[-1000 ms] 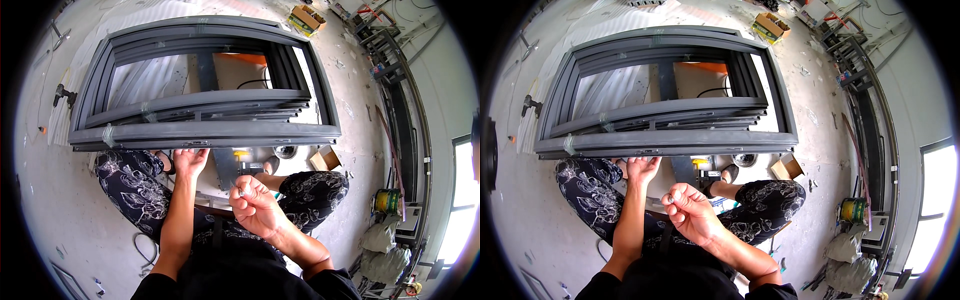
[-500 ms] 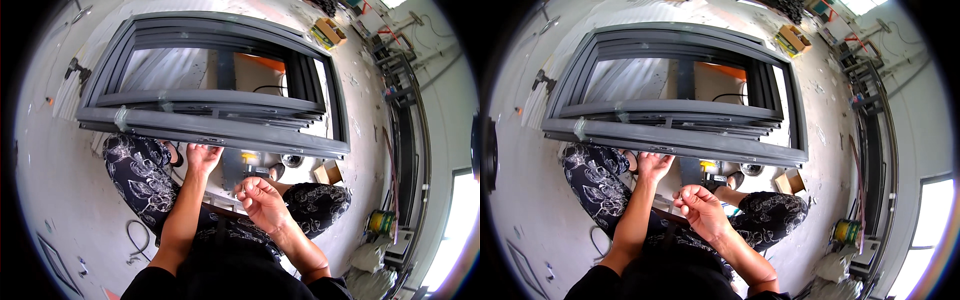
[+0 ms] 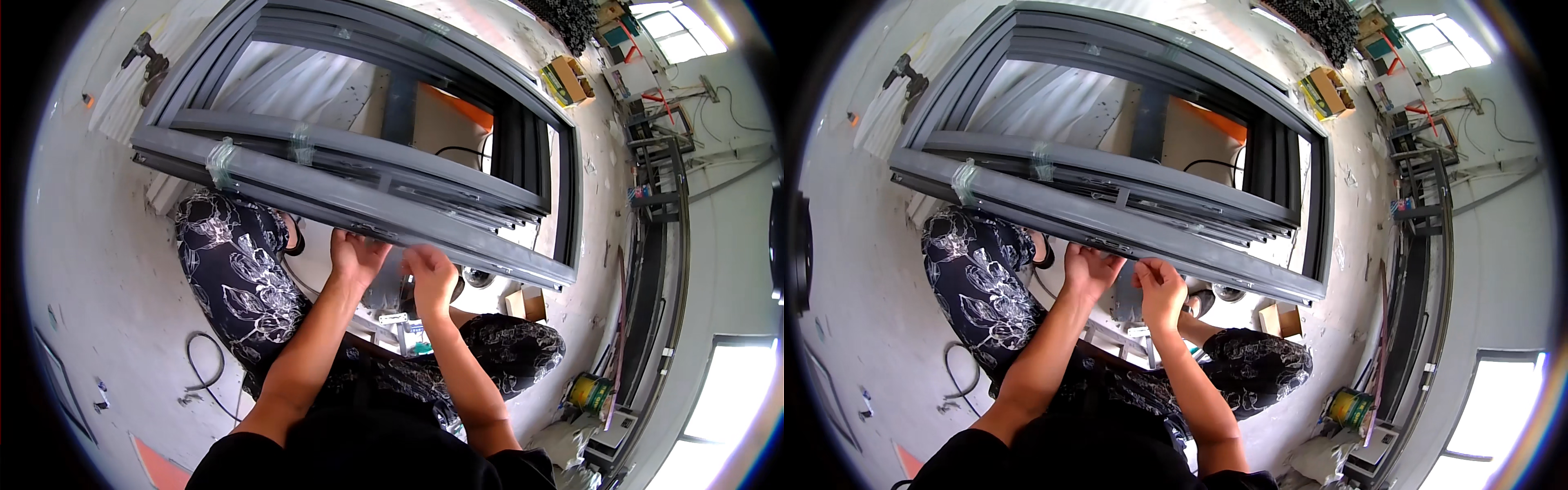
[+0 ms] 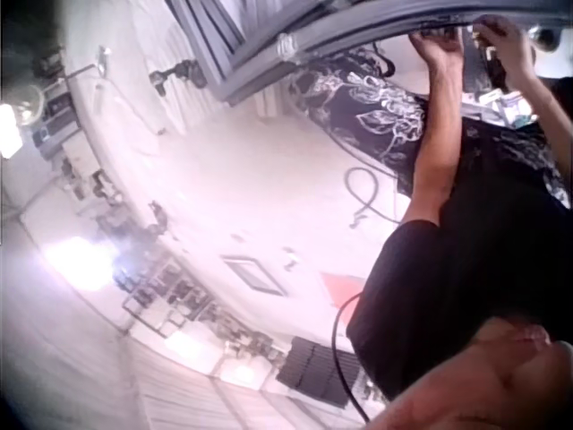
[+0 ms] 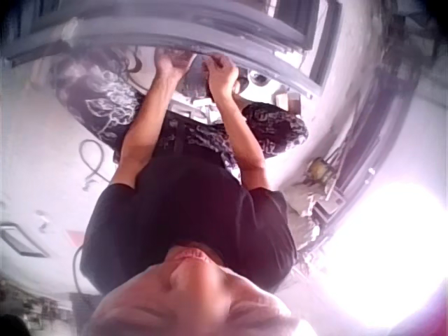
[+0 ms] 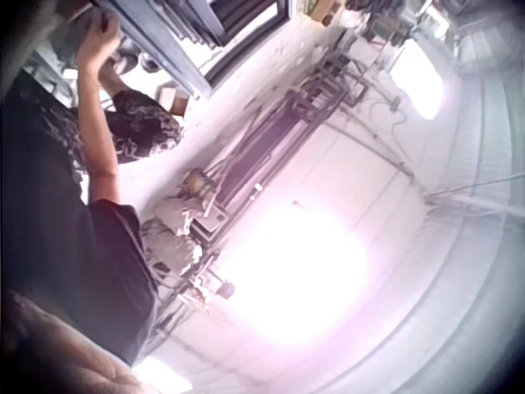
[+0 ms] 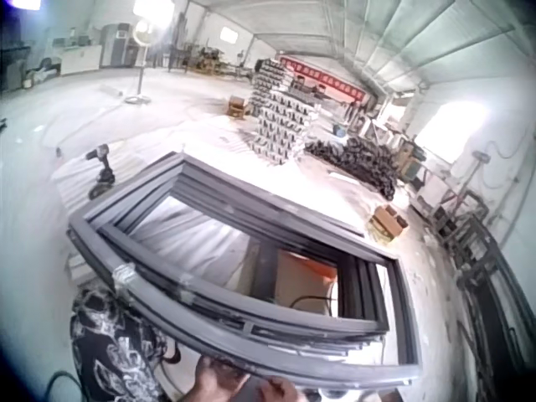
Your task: The person assembles metal frames by inserting screws into pre-drilled holes using their hands and a screwdriver, and then stacking the completed frame onto another.
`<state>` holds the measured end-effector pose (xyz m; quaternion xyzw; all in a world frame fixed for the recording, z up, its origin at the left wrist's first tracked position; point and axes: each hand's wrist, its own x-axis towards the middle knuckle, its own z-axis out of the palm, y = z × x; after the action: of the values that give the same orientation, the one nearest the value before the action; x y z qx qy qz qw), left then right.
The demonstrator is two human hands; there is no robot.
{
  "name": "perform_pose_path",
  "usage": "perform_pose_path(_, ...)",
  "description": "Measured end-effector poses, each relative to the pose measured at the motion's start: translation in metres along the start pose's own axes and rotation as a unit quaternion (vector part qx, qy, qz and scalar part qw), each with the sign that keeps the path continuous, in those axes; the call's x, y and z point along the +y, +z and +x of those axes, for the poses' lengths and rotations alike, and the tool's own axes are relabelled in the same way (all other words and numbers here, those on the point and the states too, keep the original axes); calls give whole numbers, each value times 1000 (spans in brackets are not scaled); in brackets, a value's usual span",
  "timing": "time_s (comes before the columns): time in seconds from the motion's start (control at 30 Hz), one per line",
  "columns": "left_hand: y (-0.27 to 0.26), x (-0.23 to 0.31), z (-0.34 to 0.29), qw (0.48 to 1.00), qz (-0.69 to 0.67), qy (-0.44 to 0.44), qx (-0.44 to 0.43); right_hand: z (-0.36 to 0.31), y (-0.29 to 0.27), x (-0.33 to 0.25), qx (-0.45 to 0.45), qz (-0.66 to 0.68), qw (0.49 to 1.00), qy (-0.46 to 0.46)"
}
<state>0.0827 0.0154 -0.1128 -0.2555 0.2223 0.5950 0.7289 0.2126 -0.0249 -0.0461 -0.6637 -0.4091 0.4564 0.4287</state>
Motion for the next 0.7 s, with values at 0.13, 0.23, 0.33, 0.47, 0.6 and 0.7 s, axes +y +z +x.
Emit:
perform_pose_path(0.13,0,-6,0,1000,14,4,-9,6,18,12,70,39,996,30)
perform_pose_path(0.23,-1,-9,-1,1000,5,11,-4,5,28,20,137,65,988,41)
perform_pose_path(0.33,-5,-12,2,1000,-4,28,-3,5,29,18,159,111,978,79)
perform_pose_path(0.47,2,-13,-3,1000,-16,16,9,5,33,16,180,123,973,73)
perform_pose_path(0.6,0,-13,-5,999,-31,5,3,1,32,8,181,-38,982,27)
perform_pose_path(0.7,0,-13,-7,1000,-27,11,-4,-1,33,5,171,-262,941,-130)
